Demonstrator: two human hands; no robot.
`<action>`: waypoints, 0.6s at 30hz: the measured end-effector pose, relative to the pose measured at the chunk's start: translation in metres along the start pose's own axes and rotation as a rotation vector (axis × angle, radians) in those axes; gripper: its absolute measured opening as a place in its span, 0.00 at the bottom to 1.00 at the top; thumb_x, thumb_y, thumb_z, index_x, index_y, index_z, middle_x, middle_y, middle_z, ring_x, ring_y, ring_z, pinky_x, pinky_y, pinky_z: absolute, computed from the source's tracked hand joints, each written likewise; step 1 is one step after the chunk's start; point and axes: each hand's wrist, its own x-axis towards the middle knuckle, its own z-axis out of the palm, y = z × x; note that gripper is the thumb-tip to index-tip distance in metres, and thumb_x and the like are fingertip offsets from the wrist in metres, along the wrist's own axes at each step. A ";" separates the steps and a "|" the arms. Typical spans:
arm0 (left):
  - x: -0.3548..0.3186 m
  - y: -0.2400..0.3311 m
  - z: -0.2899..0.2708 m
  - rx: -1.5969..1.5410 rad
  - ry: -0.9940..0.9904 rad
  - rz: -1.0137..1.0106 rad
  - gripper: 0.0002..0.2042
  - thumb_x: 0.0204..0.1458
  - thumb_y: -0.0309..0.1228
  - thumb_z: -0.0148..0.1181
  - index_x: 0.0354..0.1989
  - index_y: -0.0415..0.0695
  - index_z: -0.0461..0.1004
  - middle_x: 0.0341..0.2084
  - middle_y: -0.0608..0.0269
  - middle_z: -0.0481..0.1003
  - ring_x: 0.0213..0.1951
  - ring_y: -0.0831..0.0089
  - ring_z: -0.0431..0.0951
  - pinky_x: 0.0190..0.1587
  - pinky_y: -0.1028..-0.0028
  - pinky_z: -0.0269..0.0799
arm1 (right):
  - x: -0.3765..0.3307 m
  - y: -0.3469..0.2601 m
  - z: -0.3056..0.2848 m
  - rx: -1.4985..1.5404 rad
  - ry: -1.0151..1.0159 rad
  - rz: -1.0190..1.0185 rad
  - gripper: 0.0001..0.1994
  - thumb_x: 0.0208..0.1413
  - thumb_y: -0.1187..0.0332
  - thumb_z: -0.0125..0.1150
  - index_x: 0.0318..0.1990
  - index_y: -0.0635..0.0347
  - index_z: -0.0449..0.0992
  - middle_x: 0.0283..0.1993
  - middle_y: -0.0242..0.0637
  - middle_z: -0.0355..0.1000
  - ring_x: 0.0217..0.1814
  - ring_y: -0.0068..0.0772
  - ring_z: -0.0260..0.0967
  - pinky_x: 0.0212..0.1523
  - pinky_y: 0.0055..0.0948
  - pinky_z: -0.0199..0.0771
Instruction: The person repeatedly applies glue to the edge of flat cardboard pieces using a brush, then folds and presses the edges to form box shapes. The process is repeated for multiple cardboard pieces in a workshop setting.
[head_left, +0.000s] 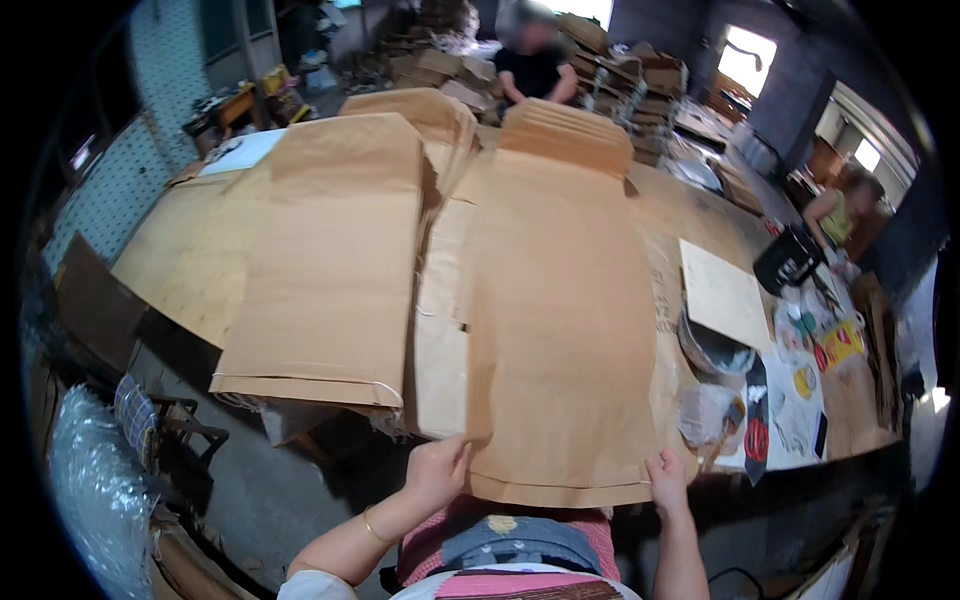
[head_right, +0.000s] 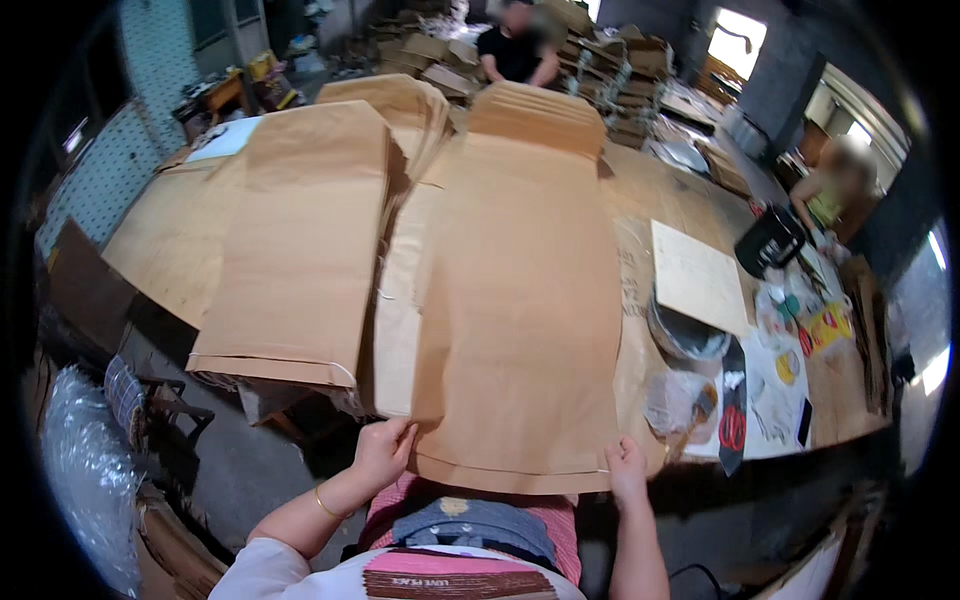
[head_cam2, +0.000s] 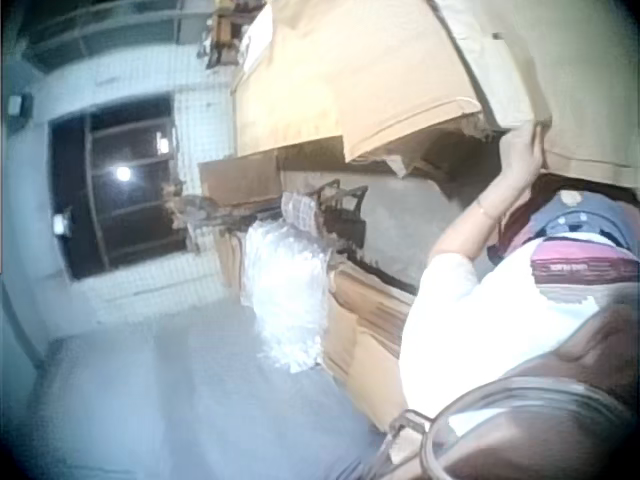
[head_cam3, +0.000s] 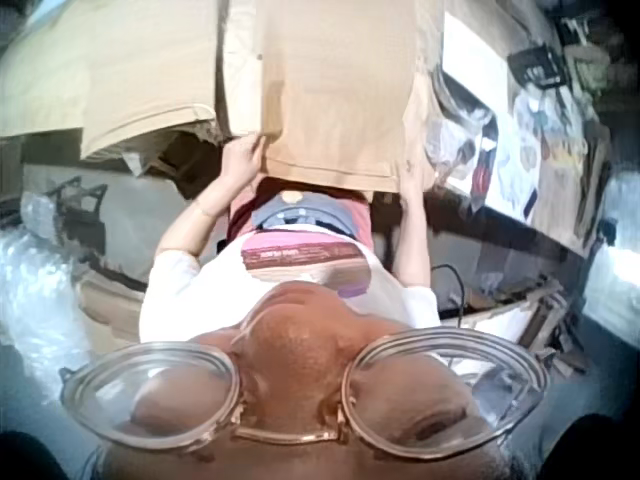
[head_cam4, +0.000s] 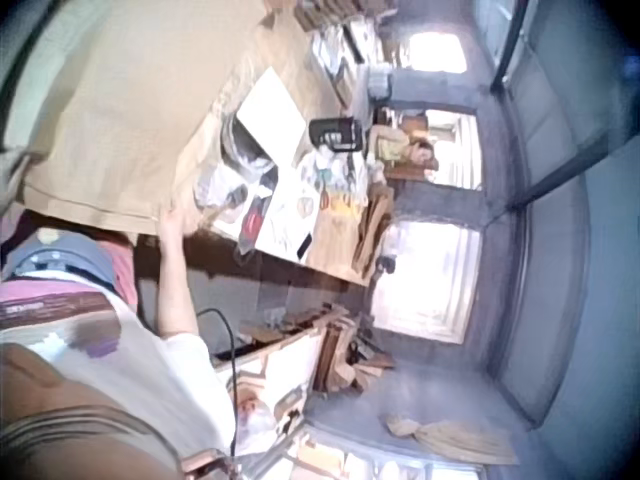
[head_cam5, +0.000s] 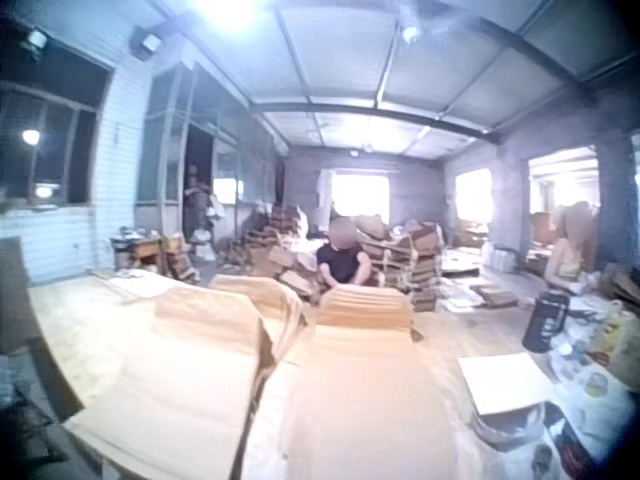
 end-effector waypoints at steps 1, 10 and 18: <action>0.018 0.017 -0.026 0.167 -0.008 0.140 0.03 0.48 0.27 0.57 0.29 0.41 0.73 0.18 0.49 0.71 0.23 0.51 0.73 0.24 0.62 0.69 | 0.004 -0.004 0.013 -0.148 0.028 -0.103 0.10 0.58 0.75 0.50 0.46 0.67 0.72 0.39 0.36 0.75 0.40 0.21 0.70 0.40 0.23 0.70; -0.047 -0.085 -0.179 -0.106 0.758 -0.365 0.08 0.55 0.26 0.54 0.32 0.33 0.74 0.20 0.59 0.72 0.25 0.81 0.69 0.30 0.76 0.67 | 0.015 -0.123 0.205 -0.026 -0.230 -0.592 0.14 0.60 0.71 0.49 0.49 0.70 0.70 0.32 0.38 0.72 0.34 0.22 0.66 0.36 0.26 0.68; 0.008 -0.212 -0.299 0.334 0.619 -0.510 0.10 0.52 0.29 0.56 0.30 0.33 0.77 0.20 0.57 0.76 0.25 0.75 0.74 0.29 0.73 0.69 | 0.057 -0.183 0.351 0.166 -0.490 -0.439 0.17 0.56 0.72 0.49 0.54 0.67 0.68 0.22 0.40 0.70 0.21 0.26 0.64 0.26 0.28 0.65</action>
